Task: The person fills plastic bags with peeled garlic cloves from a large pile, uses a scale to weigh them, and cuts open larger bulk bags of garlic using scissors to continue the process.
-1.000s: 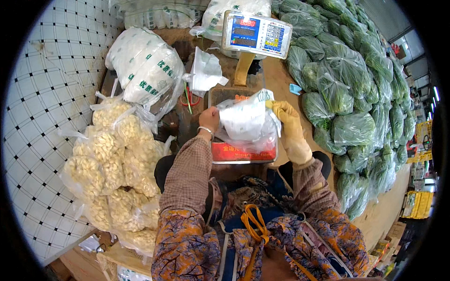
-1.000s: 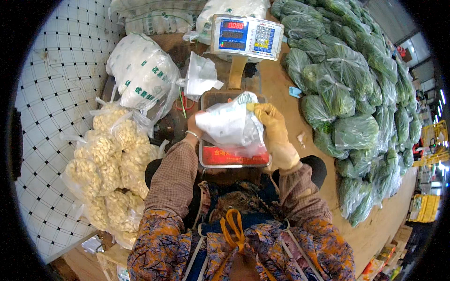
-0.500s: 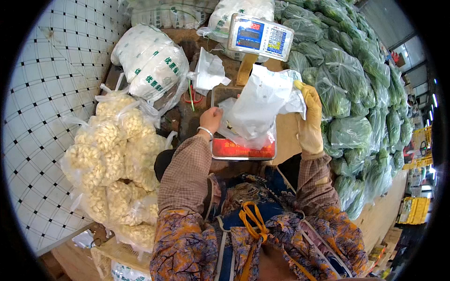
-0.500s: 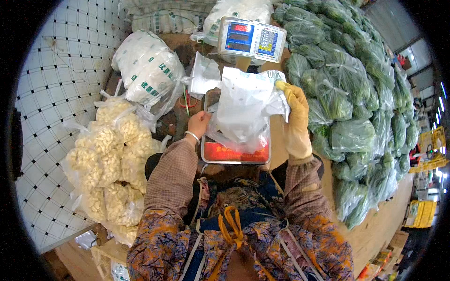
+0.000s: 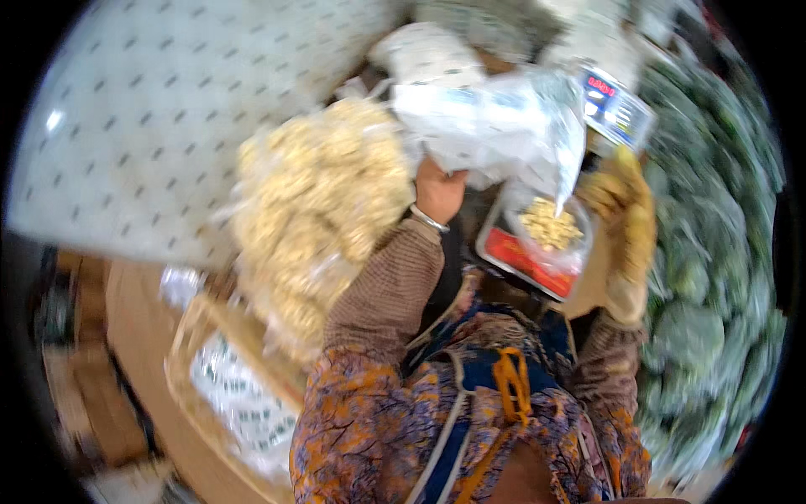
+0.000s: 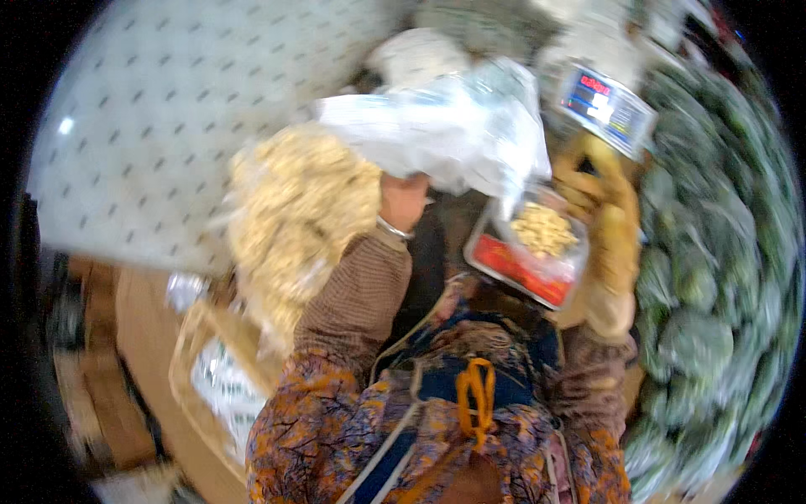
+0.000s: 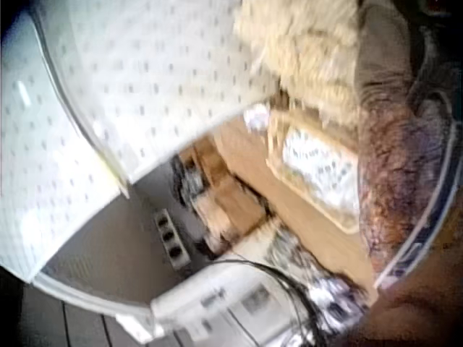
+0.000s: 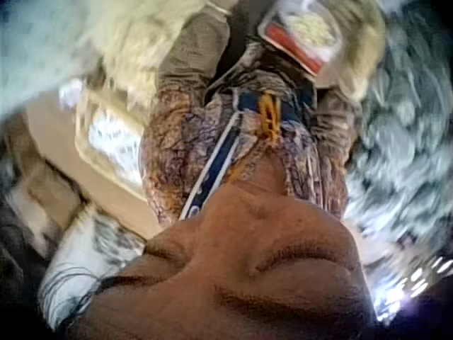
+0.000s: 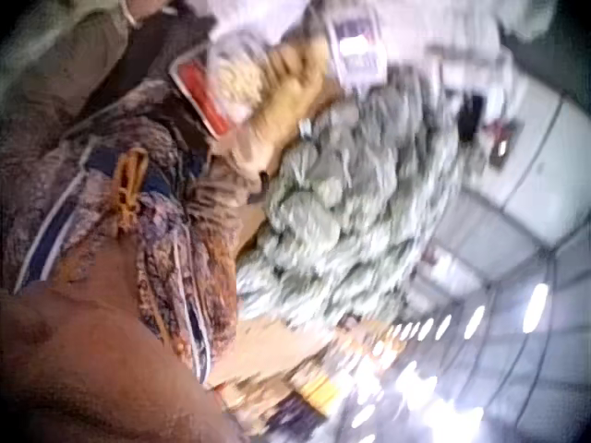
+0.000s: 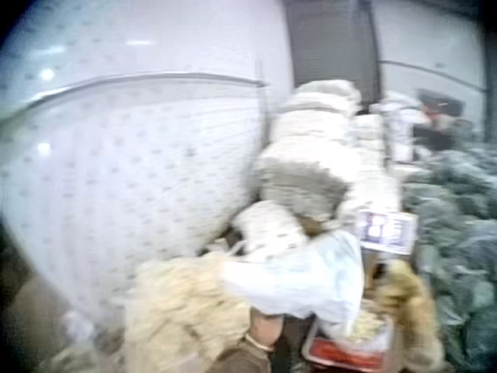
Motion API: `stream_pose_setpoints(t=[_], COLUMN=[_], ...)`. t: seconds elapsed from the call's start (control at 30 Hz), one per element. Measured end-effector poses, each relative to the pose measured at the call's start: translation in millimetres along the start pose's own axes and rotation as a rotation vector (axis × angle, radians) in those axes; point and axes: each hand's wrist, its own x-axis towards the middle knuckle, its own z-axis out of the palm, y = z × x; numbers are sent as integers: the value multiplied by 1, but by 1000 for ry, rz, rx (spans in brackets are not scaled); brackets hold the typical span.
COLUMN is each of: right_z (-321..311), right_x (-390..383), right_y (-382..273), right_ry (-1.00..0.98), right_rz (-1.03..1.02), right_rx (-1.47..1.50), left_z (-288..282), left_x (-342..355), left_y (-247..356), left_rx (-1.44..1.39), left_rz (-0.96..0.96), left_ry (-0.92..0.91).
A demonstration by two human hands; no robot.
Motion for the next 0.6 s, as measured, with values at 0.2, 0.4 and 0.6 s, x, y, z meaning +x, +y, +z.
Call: stream_pose_setpoints(t=[0.2,0.4,0.6], right_z=[-73,-115,-84], right_x=[-40,-60,-26], right_y=[44,55,61], right_ry=[15,139,48], right_rz=[255,403,547], right_rx=[-196,-225,-314], left_z=[-293,-454,-511], left_x=[-61,-245,-338], left_y=[-33,-89,-111], left_rx=[364,719,797], left_rz=[-233,-776,-1129], left_ry=[198,264,245])
